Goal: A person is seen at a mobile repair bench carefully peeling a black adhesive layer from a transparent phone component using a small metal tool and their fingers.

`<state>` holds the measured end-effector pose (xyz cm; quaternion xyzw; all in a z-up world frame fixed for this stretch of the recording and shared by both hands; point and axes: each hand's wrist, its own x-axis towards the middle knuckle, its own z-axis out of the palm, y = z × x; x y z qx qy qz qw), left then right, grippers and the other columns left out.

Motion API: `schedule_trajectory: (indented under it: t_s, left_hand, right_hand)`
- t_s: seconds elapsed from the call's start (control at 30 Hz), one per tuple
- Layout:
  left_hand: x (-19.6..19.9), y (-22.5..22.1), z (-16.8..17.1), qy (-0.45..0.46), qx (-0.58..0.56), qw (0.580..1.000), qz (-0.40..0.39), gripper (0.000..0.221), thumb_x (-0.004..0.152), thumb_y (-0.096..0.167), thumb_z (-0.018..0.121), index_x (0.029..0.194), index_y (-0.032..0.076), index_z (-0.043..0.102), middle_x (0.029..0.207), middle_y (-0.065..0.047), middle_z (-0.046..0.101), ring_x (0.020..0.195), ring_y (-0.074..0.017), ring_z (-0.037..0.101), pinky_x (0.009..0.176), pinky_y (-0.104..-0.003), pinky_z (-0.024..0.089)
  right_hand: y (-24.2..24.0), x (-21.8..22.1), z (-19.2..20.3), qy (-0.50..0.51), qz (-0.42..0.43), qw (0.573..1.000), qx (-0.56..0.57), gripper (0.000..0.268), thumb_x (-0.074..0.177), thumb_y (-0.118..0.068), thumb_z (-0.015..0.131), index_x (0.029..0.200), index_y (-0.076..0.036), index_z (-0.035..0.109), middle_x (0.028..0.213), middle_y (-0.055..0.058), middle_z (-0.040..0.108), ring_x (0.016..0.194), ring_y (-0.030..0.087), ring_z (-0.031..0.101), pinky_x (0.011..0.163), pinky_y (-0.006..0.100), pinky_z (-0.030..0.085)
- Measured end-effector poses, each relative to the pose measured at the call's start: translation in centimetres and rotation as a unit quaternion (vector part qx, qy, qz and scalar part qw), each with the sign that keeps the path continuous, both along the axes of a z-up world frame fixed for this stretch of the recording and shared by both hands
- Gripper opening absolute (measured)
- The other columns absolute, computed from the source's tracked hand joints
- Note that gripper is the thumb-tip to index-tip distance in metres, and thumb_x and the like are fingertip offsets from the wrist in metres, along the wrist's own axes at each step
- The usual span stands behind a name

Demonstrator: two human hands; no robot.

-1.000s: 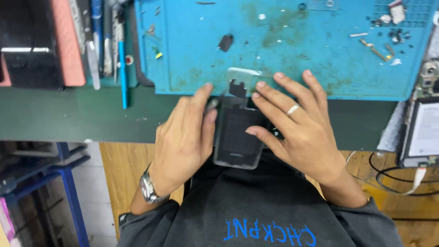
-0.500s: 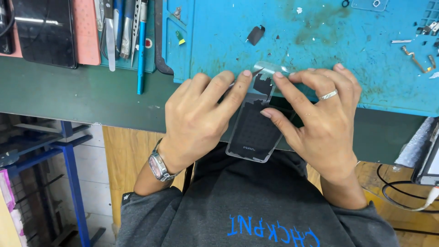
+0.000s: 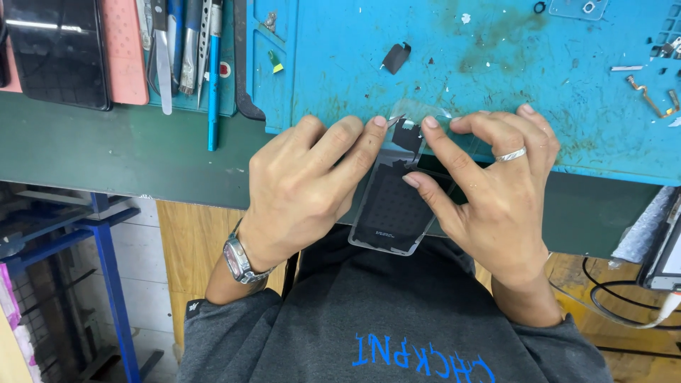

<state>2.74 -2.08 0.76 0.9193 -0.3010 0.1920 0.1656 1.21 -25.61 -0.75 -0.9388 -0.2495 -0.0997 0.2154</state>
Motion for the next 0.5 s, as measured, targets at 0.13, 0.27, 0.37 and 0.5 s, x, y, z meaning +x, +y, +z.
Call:
schedule_trajectory:
  t_s: [0.13, 0.27, 0.37, 0.5]
  left_hand:
    - [0.12, 0.13, 0.11, 0.005, 0.000, 1.000, -0.005, 0.017, 0.109, 0.003, 0.060, 0.119, 0.005, 0.074, 0.100, -0.004, 0.065, 0.065, -0.0203, 0.042, 0.051, -0.031, 0.038]
    - [0.22, 0.37, 0.13, 0.015, 0.004, 1.000, -0.017, 0.019, 0.108, 0.000, 0.059, 0.121, 0.005, 0.073, 0.103, -0.003, 0.066, 0.068, -0.0205, 0.043, 0.051, -0.031, 0.038]
    - [0.38, 0.48, 0.27, 0.015, 0.000, 1.000, -0.022, 0.017, 0.108, 0.001, 0.062, 0.119, 0.006, 0.075, 0.102, -0.002, 0.066, 0.069, -0.0195, 0.043, 0.051, -0.030, 0.038]
    - [0.46, 0.78, 0.31, 0.021, 0.010, 0.999, -0.035, 0.016, 0.109, 0.002, 0.064, 0.120, 0.006, 0.075, 0.104, -0.002, 0.065, 0.070, -0.0188, 0.043, 0.051, -0.029, 0.038]
  right_hand:
    - [-0.07, 0.03, 0.00, 0.002, 0.004, 1.000, -0.004, 0.041, 0.106, -0.041, 0.074, 0.133, -0.010, 0.076, 0.125, 0.014, 0.059, 0.119, 0.035, 0.055, 0.114, 0.057, 0.035]
    - [-0.08, 0.08, 0.11, 0.001, 0.009, 1.000, -0.008, 0.041, 0.106, -0.040, 0.075, 0.134, -0.010, 0.075, 0.126, 0.014, 0.059, 0.119, 0.036, 0.055, 0.113, 0.058, 0.035]
    - [-0.04, 0.09, 0.14, 0.001, 0.009, 1.000, -0.006, 0.041, 0.106, -0.040, 0.075, 0.133, -0.010, 0.075, 0.125, 0.014, 0.058, 0.118, 0.036, 0.055, 0.113, 0.058, 0.035]
    - [-0.02, 0.08, 0.20, 0.000, 0.010, 1.000, -0.007, 0.040, 0.106, -0.039, 0.076, 0.132, -0.010, 0.076, 0.125, 0.014, 0.058, 0.118, 0.036, 0.056, 0.113, 0.059, 0.036]
